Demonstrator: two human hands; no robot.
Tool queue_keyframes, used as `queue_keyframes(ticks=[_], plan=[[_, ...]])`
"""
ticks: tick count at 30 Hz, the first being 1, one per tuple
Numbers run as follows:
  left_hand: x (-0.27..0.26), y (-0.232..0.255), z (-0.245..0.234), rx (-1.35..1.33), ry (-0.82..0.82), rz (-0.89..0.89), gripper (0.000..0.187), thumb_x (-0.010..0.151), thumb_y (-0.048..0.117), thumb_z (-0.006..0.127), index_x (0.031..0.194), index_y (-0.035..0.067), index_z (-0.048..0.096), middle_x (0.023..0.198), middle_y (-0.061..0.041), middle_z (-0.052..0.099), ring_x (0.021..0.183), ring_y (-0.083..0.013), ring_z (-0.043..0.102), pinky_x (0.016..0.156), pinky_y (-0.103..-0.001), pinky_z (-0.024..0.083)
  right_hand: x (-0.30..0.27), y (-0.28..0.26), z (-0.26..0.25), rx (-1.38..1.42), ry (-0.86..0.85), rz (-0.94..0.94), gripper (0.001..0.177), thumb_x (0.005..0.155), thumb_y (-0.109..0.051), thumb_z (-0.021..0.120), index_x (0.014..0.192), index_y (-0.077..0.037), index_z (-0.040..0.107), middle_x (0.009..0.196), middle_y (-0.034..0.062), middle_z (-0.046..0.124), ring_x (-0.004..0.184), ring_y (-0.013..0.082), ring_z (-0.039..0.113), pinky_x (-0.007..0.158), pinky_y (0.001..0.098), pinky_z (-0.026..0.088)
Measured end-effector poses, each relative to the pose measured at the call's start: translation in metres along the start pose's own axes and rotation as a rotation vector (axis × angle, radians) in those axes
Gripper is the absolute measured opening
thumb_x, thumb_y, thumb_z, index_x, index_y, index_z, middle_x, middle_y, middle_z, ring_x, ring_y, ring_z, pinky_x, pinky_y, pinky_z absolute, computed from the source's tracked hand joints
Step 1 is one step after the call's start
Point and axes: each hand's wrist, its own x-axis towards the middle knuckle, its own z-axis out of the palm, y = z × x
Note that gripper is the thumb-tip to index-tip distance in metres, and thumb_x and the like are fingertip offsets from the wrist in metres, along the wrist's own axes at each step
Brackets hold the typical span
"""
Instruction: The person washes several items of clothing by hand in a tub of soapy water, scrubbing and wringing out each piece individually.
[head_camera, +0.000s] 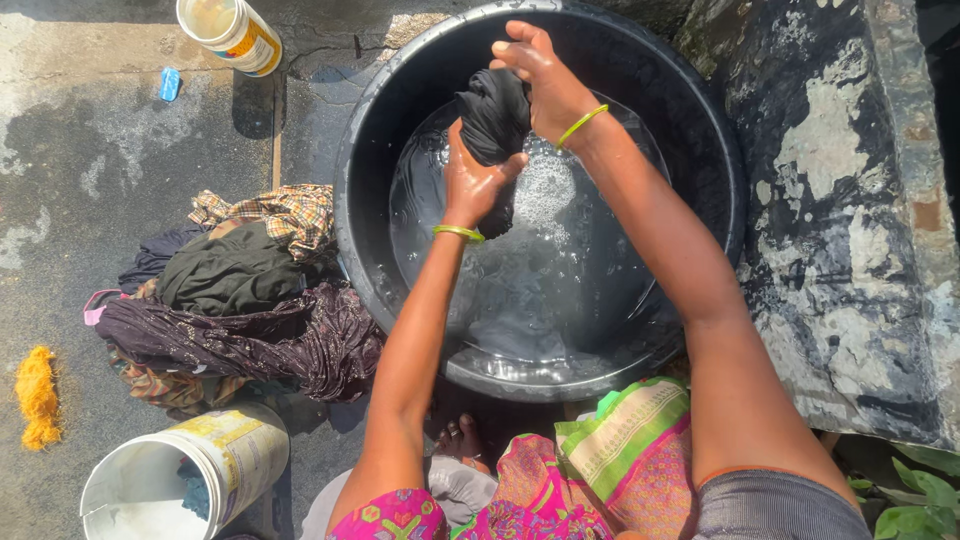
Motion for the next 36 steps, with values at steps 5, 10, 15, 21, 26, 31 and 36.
queue_keyframes(ticks=[5, 10, 15, 21, 26, 31, 36], plan=[[-0.005, 0.012, -0.019, -0.750, -0.295, -0.141, 0.049, 0.087, 0.019, 0.083, 0.122, -0.008, 0.063, 0.102, -0.008, 0.068, 0.088, -0.0160, 0.066, 0.079, -0.030, 0.056, -0.031, -0.051, -0.027, 0.013, -0.332, -0.162, 0.089, 0.095, -0.049, 0.081, 0.160, -0.012, 0.033, 0.162, 0.0307, 0.040, 0.131, 0.0323, 0.050, 0.109, 0.0442, 0.052], [-0.039, 0.042, 0.021, -1.330, -0.633, -0.308, 0.053, 0.095, 0.038, 0.072, 0.120, -0.006, 0.057, 0.099, -0.011, 0.062, 0.075, -0.0149, 0.061, 0.066, -0.028, 0.053, -0.045, -0.036, 0.017, 0.509, -0.669, -0.177, 0.110, 0.075, -0.062, 0.085, 0.163, -0.024, 0.031, 0.171, 0.0246, 0.028, 0.138, 0.0427, 0.062, 0.110, 0.0605, 0.060], [-0.053, 0.067, 0.020, -1.637, -0.778, -0.353, 0.062, 0.096, 0.045, 0.069, 0.130, -0.005, 0.057, 0.106, -0.012, 0.061, 0.076, -0.0174, 0.061, 0.062, -0.027, 0.051, -0.048, -0.059, 0.020, 0.497, -0.796, -0.268, 0.065, 0.081, -0.028, 0.088, 0.135, -0.020, 0.054, 0.142, 0.0226, 0.056, 0.127, 0.0454, 0.062, 0.101, 0.0634, 0.056], [-0.037, 0.094, -0.020, -1.028, -0.828, -0.387, 0.059, 0.094, 0.041, 0.074, 0.126, -0.007, 0.060, 0.104, -0.016, 0.065, 0.081, -0.0230, 0.066, 0.068, -0.033, 0.055, -0.062, -0.088, 0.004, 0.336, -0.805, -0.301, 0.036, 0.083, -0.007, 0.090, 0.106, -0.012, 0.062, 0.106, 0.0096, 0.069, 0.110, 0.0293, 0.070, 0.097, 0.0541, 0.062], [-0.025, 0.099, -0.024, -0.842, -0.819, -0.325, 0.050, 0.088, 0.028, 0.084, 0.121, -0.002, 0.062, 0.103, -0.011, 0.067, 0.084, -0.0202, 0.070, 0.071, -0.033, 0.059, -0.077, -0.105, 0.021, -0.050, -0.601, -0.203, 0.035, 0.076, -0.006, 0.090, 0.092, -0.011, 0.059, 0.097, 0.0070, 0.068, 0.100, 0.0229, 0.071, 0.090, 0.0396, 0.060], [-0.028, 0.074, -0.005, -0.628, -0.548, -0.339, 0.050, 0.077, 0.015, 0.089, 0.117, 0.001, 0.063, 0.098, -0.004, 0.068, 0.084, -0.0142, 0.070, 0.073, -0.032, 0.062, -0.084, -0.097, 0.045, -0.435, -0.412, -0.221, 0.036, 0.072, -0.002, 0.088, 0.089, -0.009, 0.057, 0.094, 0.0001, 0.061, 0.092, 0.0098, 0.060, 0.085, 0.0269, 0.052], [-0.010, 0.032, 0.018, -0.456, -0.326, -0.156, 0.042, 0.074, 0.005, 0.087, 0.108, -0.001, 0.064, 0.092, -0.005, 0.070, 0.081, -0.0151, 0.071, 0.071, -0.032, 0.063, -0.070, -0.065, 0.047, -0.641, -0.202, -0.354, 0.028, 0.074, -0.004, 0.079, 0.087, -0.006, 0.054, 0.086, -0.0018, 0.053, 0.081, 0.0076, 0.051, 0.073, 0.0256, 0.046]])
